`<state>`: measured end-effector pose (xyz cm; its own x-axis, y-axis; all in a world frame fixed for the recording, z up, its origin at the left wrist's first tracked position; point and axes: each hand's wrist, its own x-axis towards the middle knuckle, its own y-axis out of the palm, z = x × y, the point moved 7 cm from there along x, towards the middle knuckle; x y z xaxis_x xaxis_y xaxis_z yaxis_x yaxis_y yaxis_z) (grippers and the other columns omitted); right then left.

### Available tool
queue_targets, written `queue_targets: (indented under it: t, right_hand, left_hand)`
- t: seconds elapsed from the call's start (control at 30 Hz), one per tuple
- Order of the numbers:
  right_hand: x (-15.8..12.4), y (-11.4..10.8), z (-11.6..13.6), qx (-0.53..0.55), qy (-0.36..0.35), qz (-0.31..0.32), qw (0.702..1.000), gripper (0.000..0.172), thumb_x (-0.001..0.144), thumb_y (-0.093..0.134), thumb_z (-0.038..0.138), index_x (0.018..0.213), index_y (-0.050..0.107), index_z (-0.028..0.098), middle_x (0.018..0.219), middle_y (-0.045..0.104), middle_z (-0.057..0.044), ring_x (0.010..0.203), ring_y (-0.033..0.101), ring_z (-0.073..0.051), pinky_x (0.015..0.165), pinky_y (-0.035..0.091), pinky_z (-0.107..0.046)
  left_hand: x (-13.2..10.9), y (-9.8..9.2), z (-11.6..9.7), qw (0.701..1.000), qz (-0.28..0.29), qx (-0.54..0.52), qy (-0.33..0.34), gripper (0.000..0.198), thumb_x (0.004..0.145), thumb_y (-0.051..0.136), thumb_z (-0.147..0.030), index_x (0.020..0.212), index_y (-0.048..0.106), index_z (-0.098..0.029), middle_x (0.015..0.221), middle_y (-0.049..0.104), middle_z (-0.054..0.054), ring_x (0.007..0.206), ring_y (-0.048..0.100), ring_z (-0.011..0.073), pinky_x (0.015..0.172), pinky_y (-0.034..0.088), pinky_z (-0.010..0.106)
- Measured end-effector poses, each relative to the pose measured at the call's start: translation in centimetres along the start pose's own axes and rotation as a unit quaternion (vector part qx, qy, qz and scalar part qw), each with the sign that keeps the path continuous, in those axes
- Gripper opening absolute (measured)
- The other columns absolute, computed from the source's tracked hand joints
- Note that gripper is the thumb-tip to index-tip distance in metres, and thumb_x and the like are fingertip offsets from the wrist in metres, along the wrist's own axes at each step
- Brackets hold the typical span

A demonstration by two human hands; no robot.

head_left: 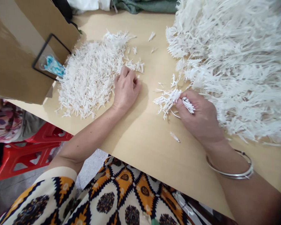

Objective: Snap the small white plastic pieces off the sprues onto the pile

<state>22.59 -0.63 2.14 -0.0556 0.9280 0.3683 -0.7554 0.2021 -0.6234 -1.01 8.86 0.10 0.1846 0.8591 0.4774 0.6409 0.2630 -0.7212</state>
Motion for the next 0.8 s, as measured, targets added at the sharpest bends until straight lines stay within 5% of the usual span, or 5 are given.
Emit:
queue_targets:
  t: [0.17,0.33,0.53,0.8]
  right_hand:
    - [-0.2,0.0,0.0,0.021,0.004,-0.031,0.999,0.008,0.093,0.06,0.028,0.085,0.059,0.027,0.078,0.068,-0.003,0.073,0.063,-0.021,0.07,0.048,-0.037]
    - [-0.2,0.1,0.3,0.033,0.002,-0.028,0.999,0.008,0.094,0.06,0.028,0.086,0.061,0.027,0.078,0.07,-0.003,0.072,0.063,-0.02,0.072,0.049,-0.036]
    - [-0.1,0.4,0.5,0.014,0.019,0.005,1.0,0.009,0.095,0.057,0.028,0.09,0.064,0.027,0.084,0.073,-0.005,0.079,0.067,-0.022,0.074,0.049,-0.037]
    - [-0.2,1.0,0.4,-0.014,-0.014,0.011,1.0,0.013,0.098,0.058,0.033,0.093,0.068,0.026,0.086,0.075,-0.006,0.076,0.067,-0.023,0.073,0.048,-0.039]
  left_hand:
    - [0.1,-0.9,0.3,0.997,-0.06,-0.02,-0.054,0.022,0.097,0.071,-0.029,0.093,0.05,-0.025,0.115,0.057,0.009,0.102,0.059,0.022,0.089,0.052,0.045]
    - [-0.4,-2.2,-3.8,0.995,-0.075,-0.027,0.06,0.008,0.1,0.062,-0.022,0.105,0.057,-0.026,0.114,0.058,0.011,0.11,0.06,0.0229,0.093,0.054,0.046]
    - [-2.0,-0.7,-8.4,0.984,0.055,-0.058,0.161,0.03,0.105,0.055,-0.052,0.121,0.063,-0.028,0.126,0.061,0.013,0.121,0.061,0.0229,0.11,0.049,0.048]
    - [-2.4,1.0,-8.4,0.98,0.095,-0.067,0.161,0.034,0.102,0.06,-0.057,0.103,0.069,-0.025,0.12,0.064,0.011,0.114,0.06,0.0236,0.107,0.047,0.047]
